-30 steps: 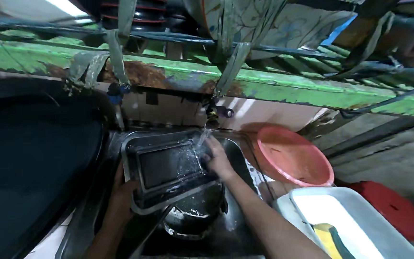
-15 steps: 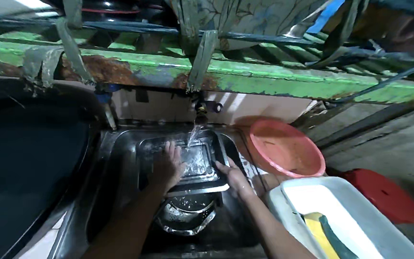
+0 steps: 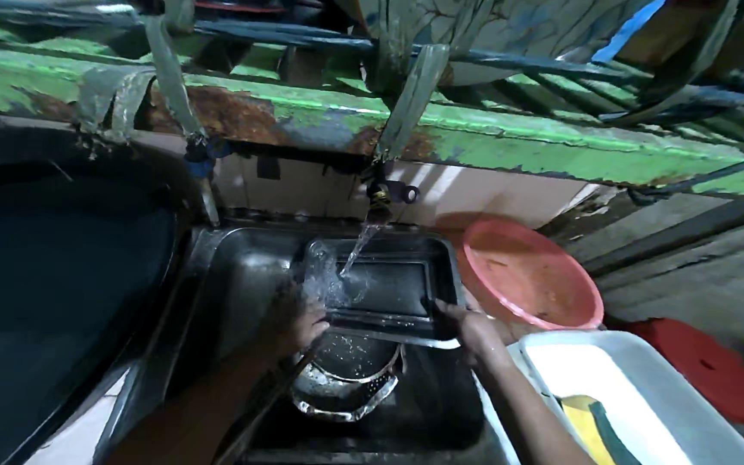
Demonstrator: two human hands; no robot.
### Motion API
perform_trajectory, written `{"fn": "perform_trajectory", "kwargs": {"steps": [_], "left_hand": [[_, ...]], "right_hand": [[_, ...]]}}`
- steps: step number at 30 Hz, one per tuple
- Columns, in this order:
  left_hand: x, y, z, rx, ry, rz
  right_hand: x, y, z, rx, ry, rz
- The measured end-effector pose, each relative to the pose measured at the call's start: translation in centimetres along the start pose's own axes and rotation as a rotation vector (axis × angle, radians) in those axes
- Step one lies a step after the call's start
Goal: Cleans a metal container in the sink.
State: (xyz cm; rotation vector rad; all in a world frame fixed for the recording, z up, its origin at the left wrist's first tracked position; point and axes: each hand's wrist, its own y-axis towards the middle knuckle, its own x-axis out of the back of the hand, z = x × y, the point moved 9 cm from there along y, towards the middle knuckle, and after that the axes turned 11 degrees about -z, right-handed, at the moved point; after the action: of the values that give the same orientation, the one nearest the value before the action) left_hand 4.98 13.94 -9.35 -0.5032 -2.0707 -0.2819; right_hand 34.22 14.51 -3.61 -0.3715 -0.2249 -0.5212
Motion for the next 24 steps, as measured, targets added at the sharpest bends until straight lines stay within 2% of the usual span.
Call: {"fn": "perform_trajectory", "kwargs": {"steps": [1, 3, 5, 7, 9, 10, 11, 12, 14, 16, 18, 20, 24], "left_hand": [[0.6, 0.5, 0.8, 0.005, 0.121, -0.009], [1.3, 2.4, 1.8, 0.153, 0.229, -0.057], [1.2, 4.3, 1.2, 0.268, 0.138, -0.167], [0.3, 5.2, -2.1, 0.235, -0.078, -0.140], [-0.5, 5.4, -5.1, 0.081, -0.139, 0.000], [-0.3, 5.0, -5.1, 0.059, -0.105, 0.003], [0.3, 4.4, -3.7, 0.088, -0.043, -0.087], [1.2, 3.7, -1.5, 0.146, 0.014, -0.257], [2.7, 2.1, 3.7, 0.409, -0.092, -0.447], [2.5, 0.4, 6.5, 0.677, -0.566, -0.452], [2.8, -1.2, 6.7, 0.912, -0.929, -0.477], [4.5, -1.9, 6.1, 0.974, -0.991, -0.485], [11.1, -3.2, 4.4, 0.887, -0.722, -0.622]], "right_hand": [[-0.5, -0.5, -0.4, -0.024, -0.012, 0.018], [-2.1, -2.4, -0.7, -0.086, -0.003, 0.043], [-4.2, -4.5, -0.4, -0.119, 0.058, 0.077], [-5.5, -5.1, -0.3, -0.097, 0.151, 0.082], [-5.0, -4.1, 0.1, -0.006, 0.156, 0.050], [-4.1, -3.5, 0.5, 0.045, 0.129, 0.026], [-2.9, -2.8, 0.8, 0.085, 0.106, -0.001], [-1.8, -1.9, 0.9, 0.102, 0.094, -0.018], [-0.4, -0.3, 0.6, 0.057, 0.140, -0.011], [-0.5, 0.4, -0.4, -0.018, 0.217, 0.045], [-1.7, 0.7, -1.4, -0.060, 0.248, 0.111], [-3.5, 1.0, -2.8, -0.101, 0.270, 0.090], [-9.4, 0.3, -5.8, -0.268, 0.234, 0.100]]}}
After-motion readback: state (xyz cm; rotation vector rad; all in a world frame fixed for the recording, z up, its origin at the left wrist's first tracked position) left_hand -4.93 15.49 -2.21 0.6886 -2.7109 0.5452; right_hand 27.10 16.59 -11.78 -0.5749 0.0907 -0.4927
